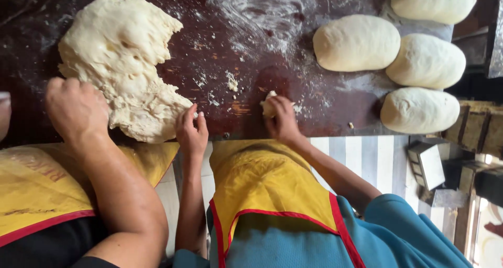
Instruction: Placing small rolled dough balls into circular molds on a metal baking tray.
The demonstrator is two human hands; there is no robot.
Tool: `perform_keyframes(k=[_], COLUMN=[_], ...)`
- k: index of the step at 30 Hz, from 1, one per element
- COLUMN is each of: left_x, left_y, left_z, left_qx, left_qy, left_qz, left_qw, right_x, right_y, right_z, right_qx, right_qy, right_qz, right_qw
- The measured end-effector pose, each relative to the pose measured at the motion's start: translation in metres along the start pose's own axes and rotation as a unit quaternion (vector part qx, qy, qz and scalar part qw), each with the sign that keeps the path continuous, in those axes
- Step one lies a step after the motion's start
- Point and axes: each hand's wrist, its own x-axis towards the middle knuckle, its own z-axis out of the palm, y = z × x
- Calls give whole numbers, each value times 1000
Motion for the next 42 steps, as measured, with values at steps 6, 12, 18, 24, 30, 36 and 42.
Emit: perform_keyframes(k=[6, 12, 18, 24, 30, 36, 42], left_x=[0, 0, -2, -1, 0, 3, 3], left_y=[-3, -2, -3, -11, -4, -4, -4], left_z=[20, 21, 22, 26, 19, 18, 21], left_qx=[85, 86, 94, 77, 76, 84, 80], left_qy=[68, 96, 95, 106, 91, 104, 107], left_qz=[20, 22, 25, 27, 25, 33, 20], left_qw=[994, 991, 991, 991, 993, 990, 991], right_x=[46, 14, 109, 32, 96, 60, 92], right_y=[51, 25, 12, 37, 53, 65, 57], right_z=[10, 4, 21, 5, 29, 4, 38], right_qx=[-192, -79, -328, -69, -270, -115, -227], right_qy=[-180, -48, -415, -80, -175, -10, -283], right_qz=[-120, 7, 108, 0, -174, 15, -3], right_qw=[957, 996, 842, 994, 931, 993, 932])
